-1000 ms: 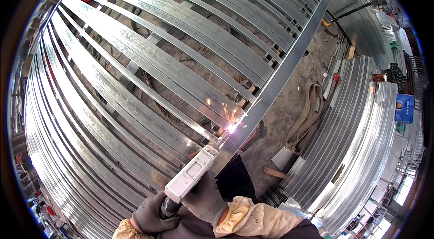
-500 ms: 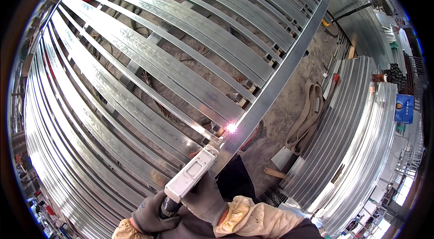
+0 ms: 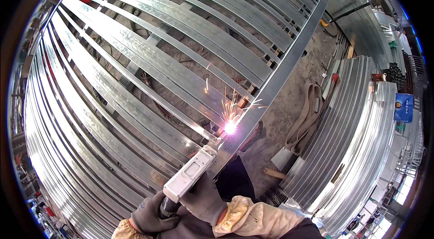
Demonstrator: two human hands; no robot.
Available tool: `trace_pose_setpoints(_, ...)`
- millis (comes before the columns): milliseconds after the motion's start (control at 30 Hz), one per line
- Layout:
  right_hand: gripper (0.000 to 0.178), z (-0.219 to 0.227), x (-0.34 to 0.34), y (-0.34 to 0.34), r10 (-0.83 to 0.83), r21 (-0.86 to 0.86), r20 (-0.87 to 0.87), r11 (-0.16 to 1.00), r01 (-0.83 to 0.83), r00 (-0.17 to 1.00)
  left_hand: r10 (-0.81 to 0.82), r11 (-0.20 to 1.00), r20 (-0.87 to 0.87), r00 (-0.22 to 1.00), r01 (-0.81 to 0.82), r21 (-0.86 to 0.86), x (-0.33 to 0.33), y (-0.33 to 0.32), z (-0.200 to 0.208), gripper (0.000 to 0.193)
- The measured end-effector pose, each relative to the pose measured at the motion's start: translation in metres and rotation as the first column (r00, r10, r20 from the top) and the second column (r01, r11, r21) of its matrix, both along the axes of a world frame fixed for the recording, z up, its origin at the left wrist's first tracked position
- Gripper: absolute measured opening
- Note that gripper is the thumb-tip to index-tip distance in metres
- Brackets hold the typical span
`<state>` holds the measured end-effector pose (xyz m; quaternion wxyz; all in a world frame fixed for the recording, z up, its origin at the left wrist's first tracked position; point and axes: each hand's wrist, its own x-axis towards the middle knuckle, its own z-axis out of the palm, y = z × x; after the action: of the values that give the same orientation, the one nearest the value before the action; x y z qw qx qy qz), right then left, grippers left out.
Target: The person welds metal bars onto a large metal frame structure using a handheld welding tool. They systematically move along the frame, creating welds at the intersections of the bars and the frame, producing bright sparks and light.
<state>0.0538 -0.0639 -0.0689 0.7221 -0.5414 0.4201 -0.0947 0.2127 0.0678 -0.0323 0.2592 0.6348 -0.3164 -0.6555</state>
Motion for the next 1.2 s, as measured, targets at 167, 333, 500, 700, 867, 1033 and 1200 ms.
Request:
trace_pose_setpoints(167, 0.048, -0.001, 0.001, 0.005, -0.092, 0.014, 0.062, 0.996, 0.091, 0.994, 0.022, 0.999, 0.048, 0.999, -0.020, -0.048, -0.004, 0.008, -0.006, 0.075)
trace_pose_setpoints(333, 0.046, -0.006, -0.002, 0.005, -0.019, 0.100, 0.038, 0.995, 0.016, 0.999, 0.005, 0.998, 0.051, 0.999, -0.002, -0.060, -0.004, 0.006, -0.007, 0.075)
trace_pose_setpoints(500, 0.044, -0.002, 0.000, 0.002, -0.069, -0.007, 0.090, 0.997, 0.070, 0.994, 0.018, 0.998, 0.063, 0.998, -0.014, -0.062, -0.004, 0.004, -0.006, 0.074)
trace_pose_setpoints(700, 0.039, 0.001, 0.000, 0.000, -0.069, 0.014, 0.072, 0.998, 0.068, 0.995, 0.001, 1.000, 0.067, 0.998, 0.000, -0.004, -0.004, 0.001, -0.002, 0.073)
trace_pose_setpoints(867, 0.040, -0.002, -0.001, 0.001, -0.069, 0.076, 0.092, 0.995, 0.062, 0.993, 0.015, 1.000, 0.058, 0.998, -0.014, -0.021, -0.005, -0.001, 0.000, 0.073)
trace_pose_setpoints(1033, 0.042, -0.006, -0.003, 0.002, 0.026, 0.060, 0.037, 0.998, -0.028, 0.999, 0.001, 0.997, 0.086, 0.996, 0.005, -0.074, -0.005, 0.000, 0.001, 0.074)
trace_pose_setpoints(1200, 0.045, 0.002, -0.005, 0.012, 0.035, 0.058, 0.061, 0.998, -0.038, 0.998, -0.009, 0.998, 0.113, 0.994, 0.015, -0.058, -0.006, 0.009, 0.012, 0.076)
